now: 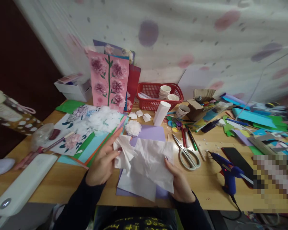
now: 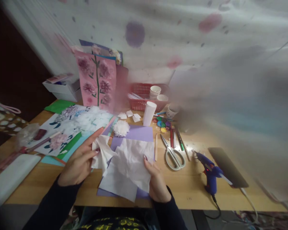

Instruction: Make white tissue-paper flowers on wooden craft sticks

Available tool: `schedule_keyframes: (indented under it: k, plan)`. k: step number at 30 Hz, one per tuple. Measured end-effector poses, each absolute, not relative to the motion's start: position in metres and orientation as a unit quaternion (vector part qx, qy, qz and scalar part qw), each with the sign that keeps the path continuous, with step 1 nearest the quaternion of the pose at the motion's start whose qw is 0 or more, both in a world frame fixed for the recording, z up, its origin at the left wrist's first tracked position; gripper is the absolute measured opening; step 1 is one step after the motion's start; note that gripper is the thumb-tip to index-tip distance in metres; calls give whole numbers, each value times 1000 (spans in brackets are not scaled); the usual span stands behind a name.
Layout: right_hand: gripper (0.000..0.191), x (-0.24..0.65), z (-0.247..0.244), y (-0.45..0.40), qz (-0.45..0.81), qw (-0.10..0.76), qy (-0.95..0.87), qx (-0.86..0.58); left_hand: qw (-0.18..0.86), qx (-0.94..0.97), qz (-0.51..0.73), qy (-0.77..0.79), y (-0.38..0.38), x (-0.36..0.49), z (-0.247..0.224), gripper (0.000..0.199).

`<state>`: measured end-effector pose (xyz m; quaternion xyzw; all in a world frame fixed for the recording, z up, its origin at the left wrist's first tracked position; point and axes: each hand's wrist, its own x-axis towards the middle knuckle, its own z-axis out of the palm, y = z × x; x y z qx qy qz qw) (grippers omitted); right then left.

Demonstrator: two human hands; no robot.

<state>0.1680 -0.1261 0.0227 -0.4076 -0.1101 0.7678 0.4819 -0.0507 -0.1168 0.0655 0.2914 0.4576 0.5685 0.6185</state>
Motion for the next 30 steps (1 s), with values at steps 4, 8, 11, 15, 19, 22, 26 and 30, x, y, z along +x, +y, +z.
schedule_keyframes:
  k: [4,8,11,15,19,22,26,30]
  plan:
    - [35,146,32,-130,819,444,-51,-360,563,352,611,432,-118,-19,56,57]
    - [36,132,38,-131,855,431,-12,-287,505,484,565,438,-118,-6,43,11]
    - [41,130,39,-131,865,430,7,-259,454,559,533,444,-120,-5,40,22]
    - [39,133,36,-130,865,427,15,-262,520,466,594,400,-121,-9,53,17]
    - [32,136,27,-131,865,420,27,-275,643,273,631,337,-116,-20,73,30]
    - [28,138,22,-131,855,429,35,-289,651,215,626,372,-109,-28,76,12]
    - [27,139,23,-129,850,436,44,-294,672,235,604,358,-103,-33,68,39]
    - [30,141,24,-127,850,435,35,-296,688,207,617,321,-99,-37,64,29]
